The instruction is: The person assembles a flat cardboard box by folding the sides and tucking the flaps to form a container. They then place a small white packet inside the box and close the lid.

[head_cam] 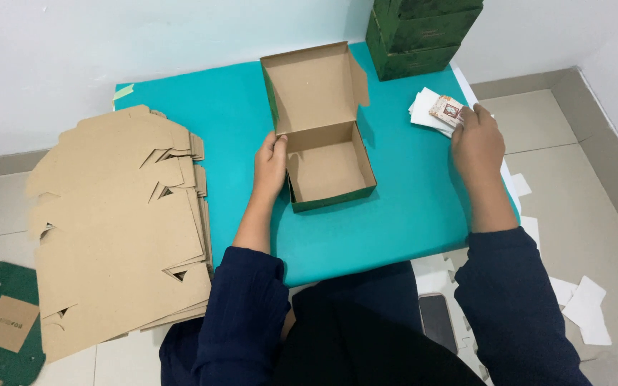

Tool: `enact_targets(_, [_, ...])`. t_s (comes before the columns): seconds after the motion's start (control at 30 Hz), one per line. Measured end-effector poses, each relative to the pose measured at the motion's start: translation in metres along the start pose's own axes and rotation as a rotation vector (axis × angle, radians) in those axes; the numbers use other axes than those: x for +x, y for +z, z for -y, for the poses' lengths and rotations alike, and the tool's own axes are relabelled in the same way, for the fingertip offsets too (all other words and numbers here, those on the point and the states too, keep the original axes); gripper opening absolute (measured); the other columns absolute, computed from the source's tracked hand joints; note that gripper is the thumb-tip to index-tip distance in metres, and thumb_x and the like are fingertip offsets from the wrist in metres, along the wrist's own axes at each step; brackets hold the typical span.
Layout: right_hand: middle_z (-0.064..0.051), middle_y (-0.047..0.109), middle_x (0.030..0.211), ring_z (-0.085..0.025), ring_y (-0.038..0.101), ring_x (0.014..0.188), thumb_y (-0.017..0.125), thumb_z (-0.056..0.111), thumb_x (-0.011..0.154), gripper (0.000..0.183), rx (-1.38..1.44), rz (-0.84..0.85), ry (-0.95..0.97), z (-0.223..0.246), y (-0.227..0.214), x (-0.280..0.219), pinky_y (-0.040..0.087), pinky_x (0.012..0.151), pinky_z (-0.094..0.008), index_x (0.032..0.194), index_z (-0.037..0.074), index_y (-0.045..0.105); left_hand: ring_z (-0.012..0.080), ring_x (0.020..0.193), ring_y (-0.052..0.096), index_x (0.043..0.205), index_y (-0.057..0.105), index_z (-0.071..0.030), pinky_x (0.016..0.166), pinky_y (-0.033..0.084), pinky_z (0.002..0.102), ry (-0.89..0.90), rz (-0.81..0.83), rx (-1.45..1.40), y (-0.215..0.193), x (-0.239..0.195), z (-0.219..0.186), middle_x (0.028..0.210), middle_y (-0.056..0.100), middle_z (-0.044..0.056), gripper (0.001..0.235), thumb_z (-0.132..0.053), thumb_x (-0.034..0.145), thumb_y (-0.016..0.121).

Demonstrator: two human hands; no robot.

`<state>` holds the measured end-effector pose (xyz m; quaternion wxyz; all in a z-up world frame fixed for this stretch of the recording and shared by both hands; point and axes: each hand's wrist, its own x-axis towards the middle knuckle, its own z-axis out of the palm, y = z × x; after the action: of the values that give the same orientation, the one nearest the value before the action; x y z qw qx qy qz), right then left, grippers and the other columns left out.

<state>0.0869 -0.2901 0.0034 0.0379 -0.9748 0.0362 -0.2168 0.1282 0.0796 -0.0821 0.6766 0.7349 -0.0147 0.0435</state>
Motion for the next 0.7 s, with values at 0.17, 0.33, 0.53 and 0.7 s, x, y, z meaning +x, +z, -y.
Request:
enact_targets(0.17, [-0.023,0.061,0.119,-0.036,0.058,0.113,0.056,0.004,0.095,0.029,-0.063,-0.058,-0.08,-0.018,0.035,-0.007,0.05,0.088,-0.041,0.122,-0.004,0.065,0.0308,0.113,0.054,0.127,0.055,-0.001,0.099,0.04,0.05,0.003,-0.012,0.046,-0.003,-0.011,-0.031,0.115,0.06,0.023,0.039,-0.028,0.101,0.042])
enact_targets(0.33, [-0.02,0.065,0.117,-0.035,0.058,0.115,0.053,0.001,0.097,0.027,-0.097,-0.133,-0.1,-0.03,0.063,-0.012,0.049,0.092,-0.039,0.12,-0.001,0.067,0.0355,0.116,0.053,0.128,0.054,-0.001,0.1,0.04,0.052,0.009,-0.003,0.064,0.0,-0.014,-0.039,0.117,0.059,0.025,0.042,-0.031,0.102,0.042])
enact_targets(0.53, [-0.005,0.064,0.092,-0.021,0.067,0.097,0.054,0.007,0.098,0.016,-0.284,-0.296,-0.14,-0.038,0.075,-0.013,0.053,0.077,-0.027,0.108,0.011,0.066,0.0343,0.114,0.052,0.117,0.058,0.002,0.099,0.038,0.052,0.032,0.018,0.094,0.004,-0.017,-0.042,0.113,0.059,0.028,0.039,-0.03,0.101,0.044])
enact_targets(0.7, [0.002,0.063,0.08,-0.015,0.067,0.079,0.059,0.012,0.097,0.012,-0.252,-0.195,-0.098,-0.029,0.059,-0.019,0.05,0.063,-0.023,0.095,0.016,0.07,0.0432,0.133,0.035,0.132,0.045,0.008,0.112,0.025,0.053,-0.027,0.075,0.123,0.006,-0.039,-0.099,0.137,0.043,0.032,0.057,-0.038,0.101,0.039])
